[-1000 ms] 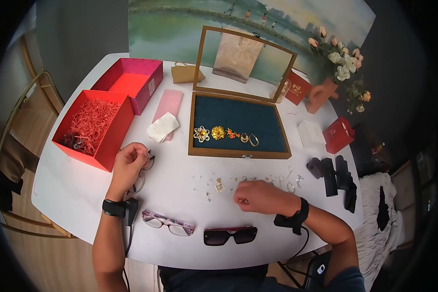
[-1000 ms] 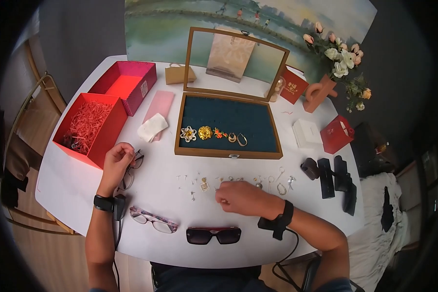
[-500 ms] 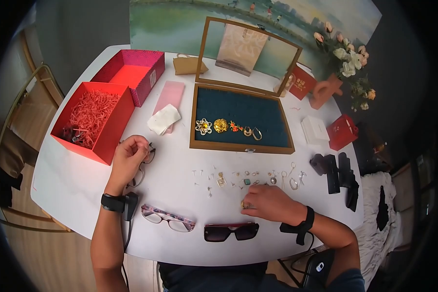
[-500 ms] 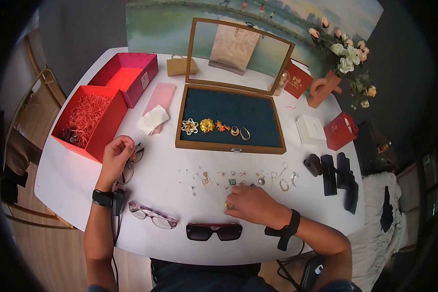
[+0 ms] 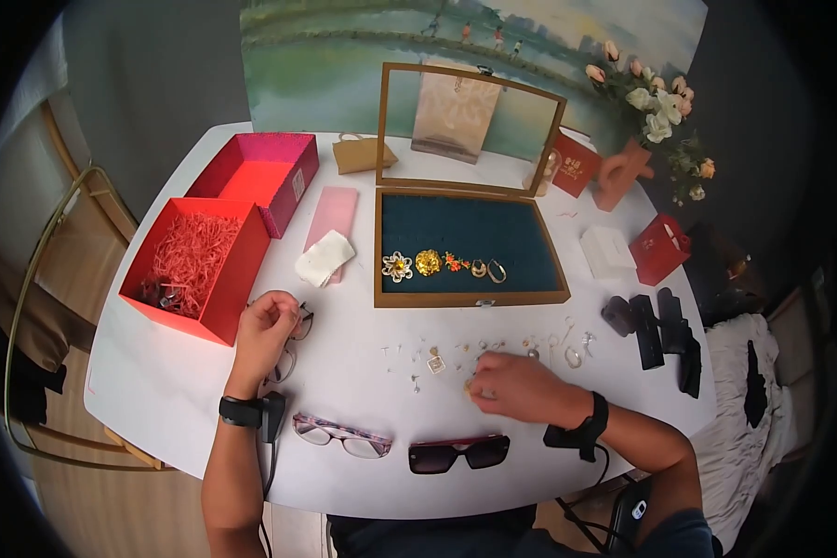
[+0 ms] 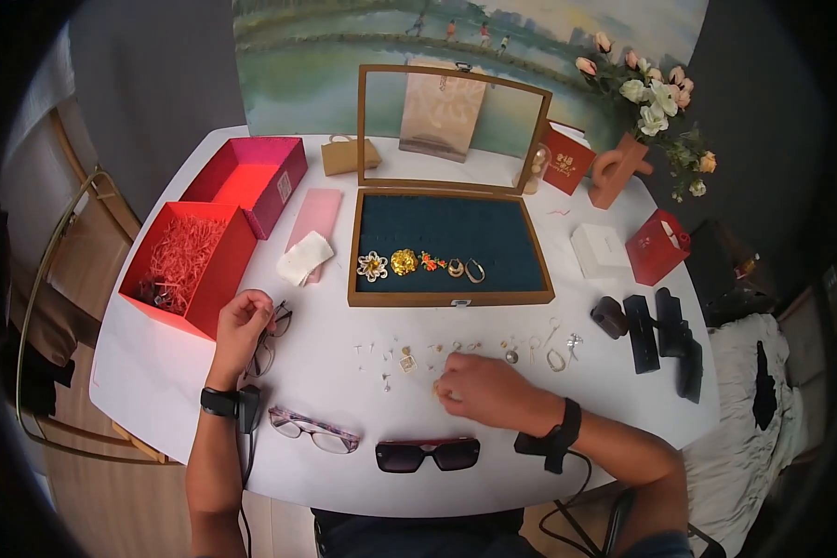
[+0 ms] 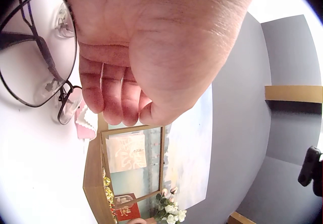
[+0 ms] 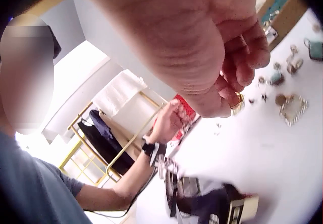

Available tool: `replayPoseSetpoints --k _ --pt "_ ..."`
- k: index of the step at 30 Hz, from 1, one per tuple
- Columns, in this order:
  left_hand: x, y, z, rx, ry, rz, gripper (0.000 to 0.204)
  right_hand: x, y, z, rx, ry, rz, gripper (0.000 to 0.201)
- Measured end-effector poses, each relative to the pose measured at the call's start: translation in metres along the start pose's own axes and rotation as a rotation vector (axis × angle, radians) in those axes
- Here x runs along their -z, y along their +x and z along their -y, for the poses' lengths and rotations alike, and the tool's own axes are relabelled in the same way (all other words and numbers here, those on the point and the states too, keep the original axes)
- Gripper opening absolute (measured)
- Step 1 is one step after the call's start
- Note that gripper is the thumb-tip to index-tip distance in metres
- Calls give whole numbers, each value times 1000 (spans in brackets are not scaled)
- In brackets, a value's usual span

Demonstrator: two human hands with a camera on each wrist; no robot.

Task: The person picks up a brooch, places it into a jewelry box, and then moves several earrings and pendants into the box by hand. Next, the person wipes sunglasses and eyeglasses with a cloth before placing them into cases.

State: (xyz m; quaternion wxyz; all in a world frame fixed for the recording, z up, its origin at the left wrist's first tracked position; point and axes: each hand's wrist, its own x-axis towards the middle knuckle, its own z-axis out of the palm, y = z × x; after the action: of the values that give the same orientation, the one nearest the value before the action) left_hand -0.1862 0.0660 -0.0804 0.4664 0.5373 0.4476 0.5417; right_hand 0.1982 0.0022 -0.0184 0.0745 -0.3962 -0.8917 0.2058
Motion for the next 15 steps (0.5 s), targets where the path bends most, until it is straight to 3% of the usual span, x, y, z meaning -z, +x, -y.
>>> replayPoseSetpoints --k 3,6,9,11,15 --pt "0 -1 0 -5 15 -2 7 39 11 -18 -95 100 -122 9" --pt "0 0 1 -16 13 2 7 70 24 -69 -119 34 -295 12" --pt "2 -1 4 -5 6 0 9 81 32 -122 -221 -3 -277 11" --pt "2 -1 4 -18 -1 4 9 74 36 -159 -62 -150 -275 9" --pt "0 -1 0 -6 -21 -9 7 70 44 -175 -149 -161 -184 10"
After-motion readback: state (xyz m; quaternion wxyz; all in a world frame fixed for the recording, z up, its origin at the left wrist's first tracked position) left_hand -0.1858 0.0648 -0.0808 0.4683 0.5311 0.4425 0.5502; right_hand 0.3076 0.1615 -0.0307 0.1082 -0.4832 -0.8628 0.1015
